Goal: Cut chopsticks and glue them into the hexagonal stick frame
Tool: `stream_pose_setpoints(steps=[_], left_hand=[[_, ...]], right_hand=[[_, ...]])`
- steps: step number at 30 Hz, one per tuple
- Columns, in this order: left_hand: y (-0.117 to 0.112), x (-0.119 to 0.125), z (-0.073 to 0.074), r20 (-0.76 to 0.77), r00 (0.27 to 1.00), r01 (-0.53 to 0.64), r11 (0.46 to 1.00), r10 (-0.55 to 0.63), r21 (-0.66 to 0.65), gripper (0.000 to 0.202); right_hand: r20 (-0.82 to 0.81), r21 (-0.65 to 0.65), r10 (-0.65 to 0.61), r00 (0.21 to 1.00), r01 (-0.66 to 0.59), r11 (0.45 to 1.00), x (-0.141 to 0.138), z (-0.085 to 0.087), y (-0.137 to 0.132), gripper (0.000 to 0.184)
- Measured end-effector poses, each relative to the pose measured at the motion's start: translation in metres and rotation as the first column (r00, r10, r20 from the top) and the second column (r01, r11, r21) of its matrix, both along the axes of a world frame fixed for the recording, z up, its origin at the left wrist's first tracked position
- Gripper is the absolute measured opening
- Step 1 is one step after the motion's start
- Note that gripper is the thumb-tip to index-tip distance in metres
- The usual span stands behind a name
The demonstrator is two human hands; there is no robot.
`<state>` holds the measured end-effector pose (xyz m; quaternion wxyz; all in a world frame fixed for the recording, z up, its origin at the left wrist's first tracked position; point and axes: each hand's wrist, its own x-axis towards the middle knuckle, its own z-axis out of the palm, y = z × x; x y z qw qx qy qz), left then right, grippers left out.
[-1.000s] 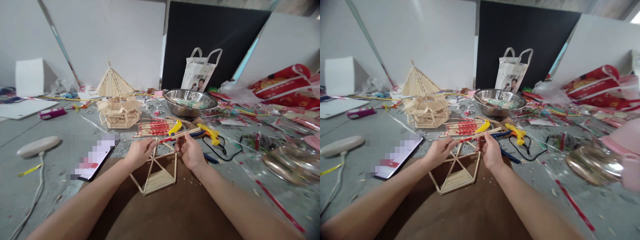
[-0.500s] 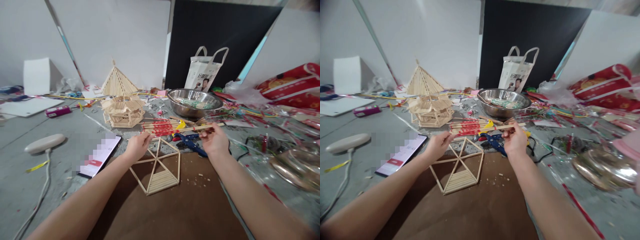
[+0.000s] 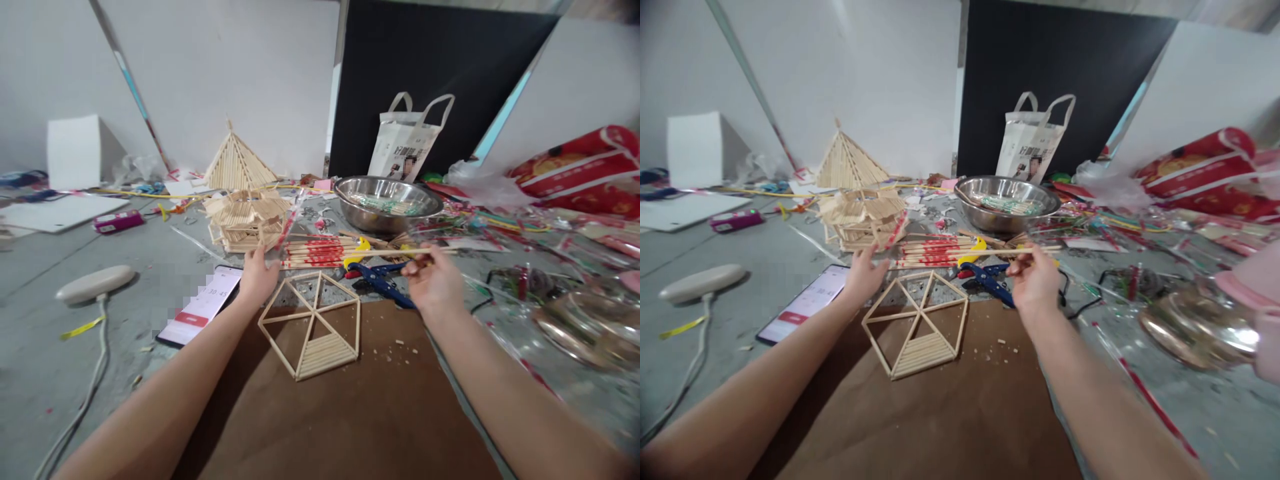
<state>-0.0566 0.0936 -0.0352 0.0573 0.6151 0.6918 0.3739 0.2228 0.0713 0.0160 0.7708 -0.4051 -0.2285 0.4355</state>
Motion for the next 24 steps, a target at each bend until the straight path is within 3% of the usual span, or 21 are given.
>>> stream_pose_setpoints(steps=[4,8,24], left_hand=[[-0.007,0.007,-0.003,-0.146,0.989,0.049,0.985,-0.025,0.167,0.043],[-0.013,0.011,-0.003,-0.22,0.973,0.11,0.971,-0.062,0.211,0.035],[-0.023,0.014,-0.003,-0.316,0.928,0.271,0.938,-0.196,0.215,0.024]], right_hand=[[0.038,-0.037,0.166,0.985,-0.164,0.986,-0.035,-0.031,-0.013,0.005],[0.059,-0.055,0.294,0.954,-0.291,0.955,-0.044,-0.045,-0.021,0.013],[0.139,-0.044,0.377,0.916,-0.374,0.926,-0.039,-0.048,-0.026,0.011]])
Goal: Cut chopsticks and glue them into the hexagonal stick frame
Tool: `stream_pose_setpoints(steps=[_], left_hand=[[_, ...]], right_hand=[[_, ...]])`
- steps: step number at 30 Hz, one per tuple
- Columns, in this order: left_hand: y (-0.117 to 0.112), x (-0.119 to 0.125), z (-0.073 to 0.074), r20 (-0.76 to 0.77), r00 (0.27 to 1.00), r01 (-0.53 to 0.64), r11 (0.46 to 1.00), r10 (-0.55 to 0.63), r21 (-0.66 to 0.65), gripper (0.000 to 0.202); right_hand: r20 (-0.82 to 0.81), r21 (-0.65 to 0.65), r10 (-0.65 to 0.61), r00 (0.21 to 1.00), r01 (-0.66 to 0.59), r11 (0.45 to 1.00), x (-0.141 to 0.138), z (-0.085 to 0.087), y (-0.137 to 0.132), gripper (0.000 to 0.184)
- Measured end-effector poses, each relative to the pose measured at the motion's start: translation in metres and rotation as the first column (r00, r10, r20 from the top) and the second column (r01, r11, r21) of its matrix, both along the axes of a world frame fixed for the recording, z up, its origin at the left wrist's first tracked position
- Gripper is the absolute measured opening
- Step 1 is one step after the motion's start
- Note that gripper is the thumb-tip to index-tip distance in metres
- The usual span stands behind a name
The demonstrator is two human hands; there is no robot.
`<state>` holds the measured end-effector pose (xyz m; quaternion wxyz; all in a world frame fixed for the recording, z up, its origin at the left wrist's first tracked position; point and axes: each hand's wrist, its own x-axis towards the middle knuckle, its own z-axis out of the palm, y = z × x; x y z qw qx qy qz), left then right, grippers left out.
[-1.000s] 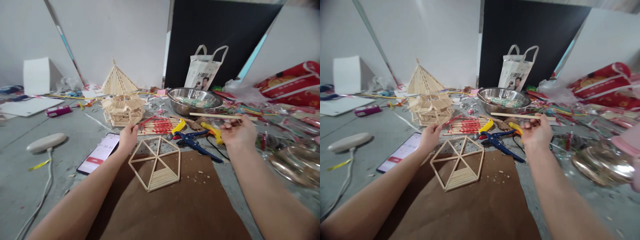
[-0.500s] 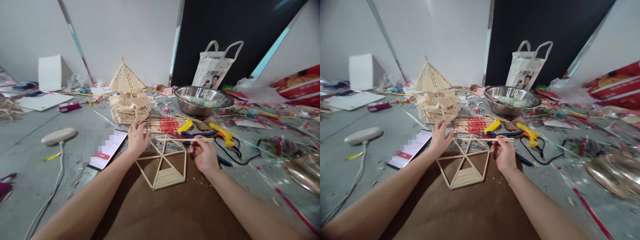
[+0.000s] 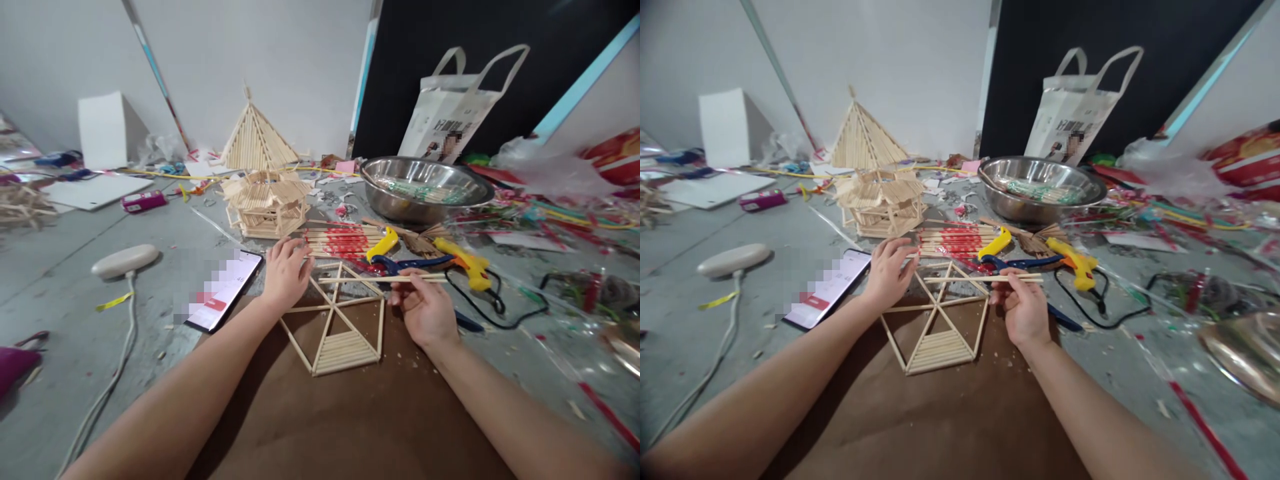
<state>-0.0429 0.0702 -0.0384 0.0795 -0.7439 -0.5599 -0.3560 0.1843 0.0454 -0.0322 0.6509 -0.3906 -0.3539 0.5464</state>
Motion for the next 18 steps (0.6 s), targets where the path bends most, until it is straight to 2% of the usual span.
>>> stream_pose_setpoints(steps=[10,18], left_hand=[[-0.005,0.002,0.005,0.022,0.998,0.06,0.997,-0.059,-0.047,0.027],[0.003,-0.008,0.003,0.239,0.971,0.026,0.997,-0.009,-0.068,0.031]], right_hand=[[0.018,0.023,-0.012,1.0,0.011,1.0,-0.001,0.001,-0.002,0.011],[-0.005,0.028,-0.013,1.0,0.013,1.0,-0.003,0.001,-0.005,0.01]])
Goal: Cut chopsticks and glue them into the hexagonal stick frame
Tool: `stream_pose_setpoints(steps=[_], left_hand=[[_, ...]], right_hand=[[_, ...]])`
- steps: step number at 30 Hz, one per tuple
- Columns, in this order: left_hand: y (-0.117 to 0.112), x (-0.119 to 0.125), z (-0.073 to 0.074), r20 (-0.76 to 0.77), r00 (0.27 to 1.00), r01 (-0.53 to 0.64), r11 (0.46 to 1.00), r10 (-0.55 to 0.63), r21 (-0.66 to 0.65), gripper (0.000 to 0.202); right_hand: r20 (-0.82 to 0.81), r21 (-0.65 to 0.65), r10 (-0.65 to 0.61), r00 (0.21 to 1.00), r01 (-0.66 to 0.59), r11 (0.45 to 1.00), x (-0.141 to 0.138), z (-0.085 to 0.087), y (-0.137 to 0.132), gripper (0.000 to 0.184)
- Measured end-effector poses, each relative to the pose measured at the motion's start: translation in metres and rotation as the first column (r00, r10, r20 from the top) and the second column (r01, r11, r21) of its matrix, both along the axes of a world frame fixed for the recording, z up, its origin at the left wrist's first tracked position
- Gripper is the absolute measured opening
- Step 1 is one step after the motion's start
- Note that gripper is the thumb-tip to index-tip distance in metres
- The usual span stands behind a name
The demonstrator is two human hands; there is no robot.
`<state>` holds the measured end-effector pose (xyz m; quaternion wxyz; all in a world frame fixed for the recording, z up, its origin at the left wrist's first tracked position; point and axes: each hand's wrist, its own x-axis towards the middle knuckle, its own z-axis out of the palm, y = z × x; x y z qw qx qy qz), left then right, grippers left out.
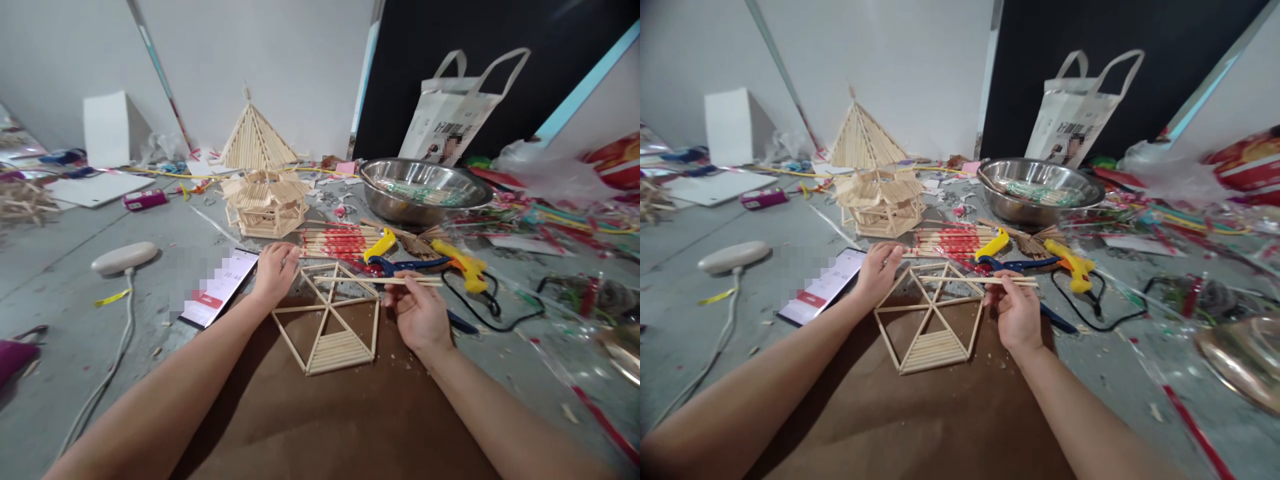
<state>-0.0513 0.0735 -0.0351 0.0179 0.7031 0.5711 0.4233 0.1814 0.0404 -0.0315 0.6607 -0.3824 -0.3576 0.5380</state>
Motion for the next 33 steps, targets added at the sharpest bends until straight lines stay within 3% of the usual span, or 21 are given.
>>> stream_pose_setpoints(steps=[9,16,33], left_hand=[[-0.0046,0.0037,-0.0028,0.012,1.0,0.027,1.0,-0.027,0.006,0.031],[-0.005,0.0031,-0.0025,0.115,0.993,0.026,0.999,-0.022,-0.031,0.032],[-0.0053,0.0035,-0.0029,-0.006,0.996,0.09,0.996,-0.09,0.004,0.032]], right_hand=[[-0.059,-0.029,0.016,0.998,-0.018,0.999,-0.0018,-0.0007,-0.0011,0.011],[-0.058,-0.018,0.04,0.998,-0.041,0.999,-0.001,-0.0022,-0.0011,0.008],[-0.011,0.04,0.057,0.998,-0.056,0.998,0.0002,-0.0051,-0.0014,0.009]])
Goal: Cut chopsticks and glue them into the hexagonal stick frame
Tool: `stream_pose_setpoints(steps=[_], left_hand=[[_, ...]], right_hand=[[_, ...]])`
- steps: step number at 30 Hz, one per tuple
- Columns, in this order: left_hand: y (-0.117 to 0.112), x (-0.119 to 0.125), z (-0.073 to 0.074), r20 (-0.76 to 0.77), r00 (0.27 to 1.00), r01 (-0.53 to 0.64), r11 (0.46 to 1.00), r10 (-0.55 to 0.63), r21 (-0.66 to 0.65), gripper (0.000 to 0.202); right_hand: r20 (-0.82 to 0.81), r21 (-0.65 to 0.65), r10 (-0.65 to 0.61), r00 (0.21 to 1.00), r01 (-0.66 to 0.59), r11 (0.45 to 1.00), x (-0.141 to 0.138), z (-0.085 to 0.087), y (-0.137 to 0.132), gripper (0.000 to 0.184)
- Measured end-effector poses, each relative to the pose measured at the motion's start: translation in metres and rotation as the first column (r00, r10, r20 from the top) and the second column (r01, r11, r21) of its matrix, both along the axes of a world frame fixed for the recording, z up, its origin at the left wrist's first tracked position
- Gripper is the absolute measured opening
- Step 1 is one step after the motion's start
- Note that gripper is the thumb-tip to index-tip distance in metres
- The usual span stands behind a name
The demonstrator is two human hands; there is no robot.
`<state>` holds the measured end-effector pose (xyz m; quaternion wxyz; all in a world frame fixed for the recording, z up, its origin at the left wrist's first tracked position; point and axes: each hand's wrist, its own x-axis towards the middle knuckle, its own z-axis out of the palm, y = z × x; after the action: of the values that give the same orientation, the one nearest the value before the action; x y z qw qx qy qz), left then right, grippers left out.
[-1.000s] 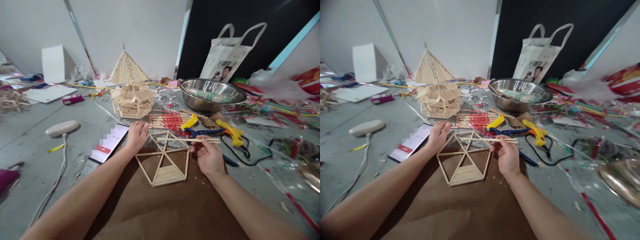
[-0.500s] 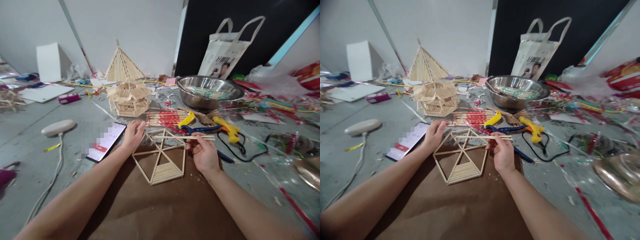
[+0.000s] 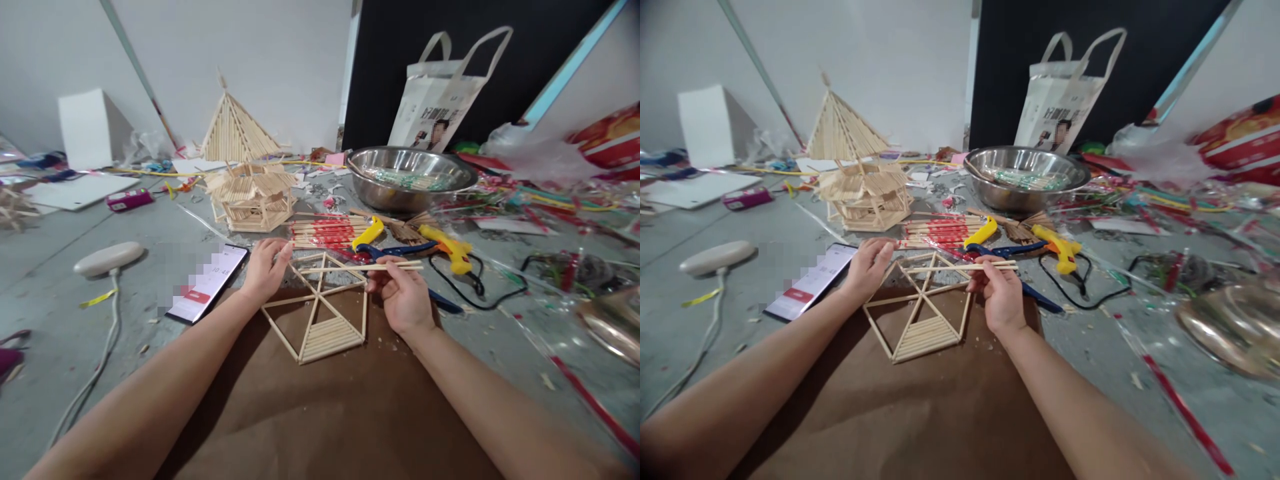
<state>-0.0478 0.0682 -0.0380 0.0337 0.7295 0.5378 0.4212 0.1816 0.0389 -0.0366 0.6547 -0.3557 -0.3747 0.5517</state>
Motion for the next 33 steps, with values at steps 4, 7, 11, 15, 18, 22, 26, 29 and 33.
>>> stream_pose_setpoints(steps=[4,7,11,15,18,22,26,29,33], left_hand=[[0.002,-0.002,0.001,-0.029,0.999,-0.021,1.0,0.021,0.006,0.033],[0.002,-0.002,0.003,-0.065,0.998,0.0,1.0,0.0,0.003,0.033],[0.001,0.001,0.007,-0.14,0.989,0.043,0.999,-0.044,-0.006,0.03],[-0.004,0.006,0.012,-0.295,0.932,0.186,0.977,-0.21,-0.107,0.023],[-0.008,0.009,0.017,-0.377,0.87,0.267,0.946,-0.318,-0.181,0.017],[-0.011,0.01,0.022,-0.391,0.877,0.239,0.96,-0.278,-0.147,0.02],[-0.013,0.011,0.023,-0.411,0.88,0.212,0.971,-0.238,-0.108,0.018],[-0.014,0.013,0.021,-0.451,0.856,0.239,0.967,-0.251,-0.086,0.018],[-0.015,0.017,0.018,-0.475,0.833,0.293,0.955,-0.282,-0.051,0.022]], right_hand=[[0.007,-0.008,0.007,1.0,-0.007,1.0,0.0,-0.001,0.001,0.01],[0.014,-0.014,0.012,1.0,-0.012,1.0,0.001,-0.001,0.001,0.01],[0.026,-0.008,0.003,1.0,-0.002,1.0,0.0,0.0,0.0,0.009],[0.027,-0.003,-0.01,1.0,0.01,1.0,0.001,0.0,0.001,0.009],[0.015,-0.006,-0.036,0.999,0.036,0.999,0.002,0.001,0.002,0.01],[0.004,-0.007,-0.045,0.999,0.045,0.999,0.002,0.001,0.003,0.011],[-0.006,-0.007,-0.047,0.999,0.047,0.999,0.002,0.001,0.004,0.011],[-0.006,-0.001,-0.044,0.999,0.044,0.999,0.001,0.0,0.003,0.01],[-0.005,0.0,-0.015,1.0,0.015,1.0,-0.002,0.003,0.002,0.009]])
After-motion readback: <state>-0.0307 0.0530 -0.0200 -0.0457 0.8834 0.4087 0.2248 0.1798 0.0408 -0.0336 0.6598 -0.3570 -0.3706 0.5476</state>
